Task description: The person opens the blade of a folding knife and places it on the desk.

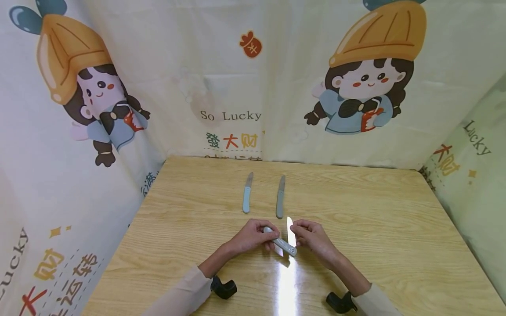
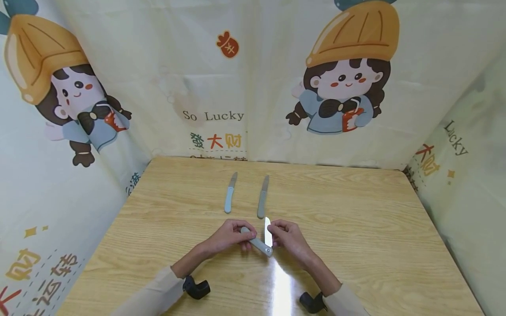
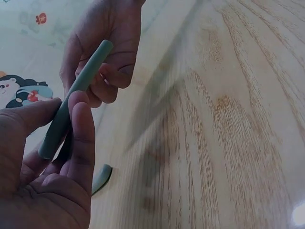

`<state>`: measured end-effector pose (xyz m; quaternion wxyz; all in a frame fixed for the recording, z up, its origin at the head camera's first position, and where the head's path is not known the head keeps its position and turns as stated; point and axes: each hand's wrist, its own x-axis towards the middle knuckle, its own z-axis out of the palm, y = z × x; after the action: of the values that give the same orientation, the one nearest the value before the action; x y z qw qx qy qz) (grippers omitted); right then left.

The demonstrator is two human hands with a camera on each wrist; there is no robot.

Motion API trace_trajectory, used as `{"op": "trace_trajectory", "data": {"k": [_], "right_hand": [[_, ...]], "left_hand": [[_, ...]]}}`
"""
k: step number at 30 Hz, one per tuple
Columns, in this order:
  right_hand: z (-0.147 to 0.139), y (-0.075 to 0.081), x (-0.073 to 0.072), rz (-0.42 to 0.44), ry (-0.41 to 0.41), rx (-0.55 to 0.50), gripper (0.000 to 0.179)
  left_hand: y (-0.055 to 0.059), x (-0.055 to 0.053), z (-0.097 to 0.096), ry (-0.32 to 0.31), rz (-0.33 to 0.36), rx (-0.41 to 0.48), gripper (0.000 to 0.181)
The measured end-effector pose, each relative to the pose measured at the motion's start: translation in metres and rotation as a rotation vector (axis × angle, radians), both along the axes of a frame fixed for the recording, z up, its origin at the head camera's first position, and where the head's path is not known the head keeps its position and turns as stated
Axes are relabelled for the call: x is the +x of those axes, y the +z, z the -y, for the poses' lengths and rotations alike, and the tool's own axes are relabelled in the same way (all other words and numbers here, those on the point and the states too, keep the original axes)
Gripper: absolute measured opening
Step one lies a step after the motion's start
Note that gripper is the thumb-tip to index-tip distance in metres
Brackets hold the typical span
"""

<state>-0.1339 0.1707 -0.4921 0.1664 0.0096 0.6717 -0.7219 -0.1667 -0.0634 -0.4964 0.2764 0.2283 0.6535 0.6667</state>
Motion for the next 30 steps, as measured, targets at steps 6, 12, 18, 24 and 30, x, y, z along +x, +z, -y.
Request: {"op": "trace_trajectory", "data": {"k": [6, 12, 18, 24, 30], "right_hand": [[-0.001, 0.002, 0.0008, 0.005, -0.023, -0.004, 0.026], [-0.0024, 0.0009, 0.0004, 0.004, -0.026, -0.014, 0.026], [-0.0031, -0.0002, 0.0001, 0.002, -0.013, -0.016, 0.027], [-0.0021, -0.0003, -0.0003, 0.002, -0.018, -0.021, 0.026], [-0.0018, -0.0001, 0.0002, -0.002, -0.017, -0.017, 0.026]], "left_hand": [[0.0007, 0.0004, 0.0004, 0.035, 0.054, 0.042, 0.022], [0.0009, 0.0008, 0.0027, 0.037, -0.017, 0.028, 0.022], [0.0027, 0.0028, 0.0056, 0.022, -0.453, -0.191, 0.029], [-0.0011, 0.0044, 0.0072, 0.079, -0.963, -0.312, 0.041], [-0.0019, 0.0055, 0.0063, 0.159, -1.143, -0.353, 0.036]]}}
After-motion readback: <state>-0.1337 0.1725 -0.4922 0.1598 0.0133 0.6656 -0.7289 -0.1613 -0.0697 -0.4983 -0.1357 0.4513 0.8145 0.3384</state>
